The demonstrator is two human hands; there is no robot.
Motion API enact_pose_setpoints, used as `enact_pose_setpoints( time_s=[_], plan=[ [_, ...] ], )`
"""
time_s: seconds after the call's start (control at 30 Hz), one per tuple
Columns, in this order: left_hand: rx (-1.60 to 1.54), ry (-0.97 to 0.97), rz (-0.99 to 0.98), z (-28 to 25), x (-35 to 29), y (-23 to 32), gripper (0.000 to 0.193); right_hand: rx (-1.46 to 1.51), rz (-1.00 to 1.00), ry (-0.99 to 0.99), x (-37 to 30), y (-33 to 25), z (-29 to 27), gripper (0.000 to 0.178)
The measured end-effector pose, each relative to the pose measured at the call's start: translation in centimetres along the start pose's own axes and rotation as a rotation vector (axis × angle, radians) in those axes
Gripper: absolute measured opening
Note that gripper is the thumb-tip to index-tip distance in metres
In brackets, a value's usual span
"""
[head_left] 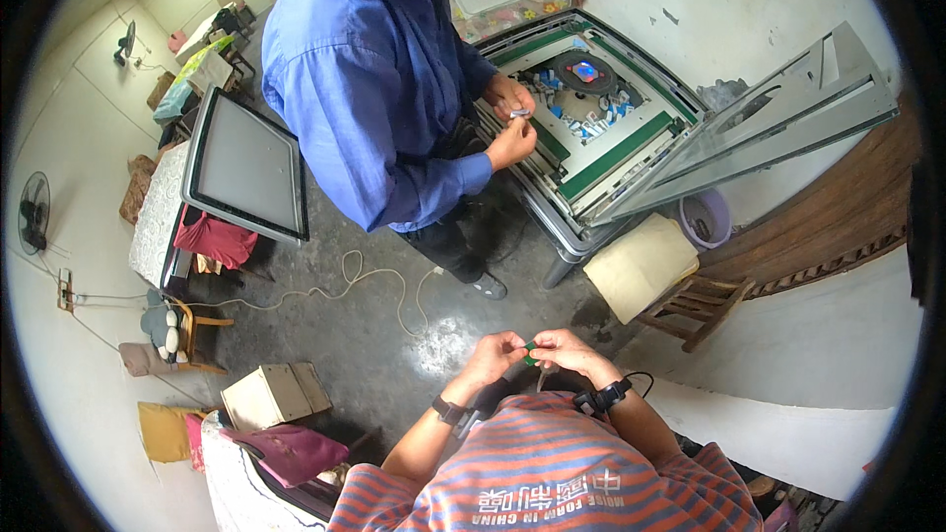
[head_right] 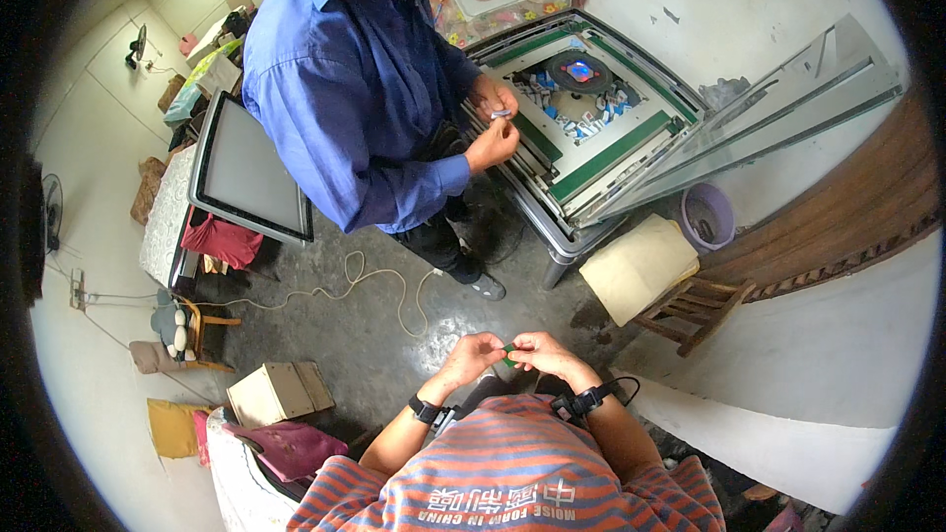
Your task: The person assists with repairing a mahjong table by fetching scissors from a drawer and then holding components while another person works on the internal mechanism.
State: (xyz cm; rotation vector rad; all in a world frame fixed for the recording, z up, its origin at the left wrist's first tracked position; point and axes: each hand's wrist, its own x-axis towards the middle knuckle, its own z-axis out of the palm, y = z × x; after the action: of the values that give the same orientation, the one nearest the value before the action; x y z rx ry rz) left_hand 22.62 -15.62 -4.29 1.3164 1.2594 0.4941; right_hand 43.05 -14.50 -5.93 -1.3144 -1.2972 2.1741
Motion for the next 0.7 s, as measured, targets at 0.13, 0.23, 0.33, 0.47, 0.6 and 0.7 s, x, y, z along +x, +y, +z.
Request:
enact_pose_setpoints(
  time_s=[0.13,0.23,0.33,0.47,0.6,0.7],
  plan=[
    [-0.001,0.007,-0.008,1.4,0.2,1.4,0.010,0.029,0.049,-0.002,-0.9,0.2,-1.2,0.010],
    [0.006,0.015,-0.035,2.1,0.4,1.4,0.010,0.015,0.019,-0.043,-0.8,0.8,-2.2,0.014],
    [0.003,0.023,-0.047,2.6,0.7,0.8,0.009,-0.006,0.049,-0.039,-0.9,0.6,-2.4,0.015],
    [-0.025,0.024,-0.050,2.9,0.7,0.5,0.009,0.002,0.056,-0.042,-0.7,1.3,-2.7,0.015],
    [-0.010,0.033,-0.036,3.3,0.7,0.4,0.009,0.017,0.039,-0.049,-0.7,1.9,-2.9,0.014],
    [0.004,0.039,-0.035,3.4,0.6,0.7,0.009,0.028,0.050,-0.045,-0.8,2.0,-3.1,0.014]
  ],
)
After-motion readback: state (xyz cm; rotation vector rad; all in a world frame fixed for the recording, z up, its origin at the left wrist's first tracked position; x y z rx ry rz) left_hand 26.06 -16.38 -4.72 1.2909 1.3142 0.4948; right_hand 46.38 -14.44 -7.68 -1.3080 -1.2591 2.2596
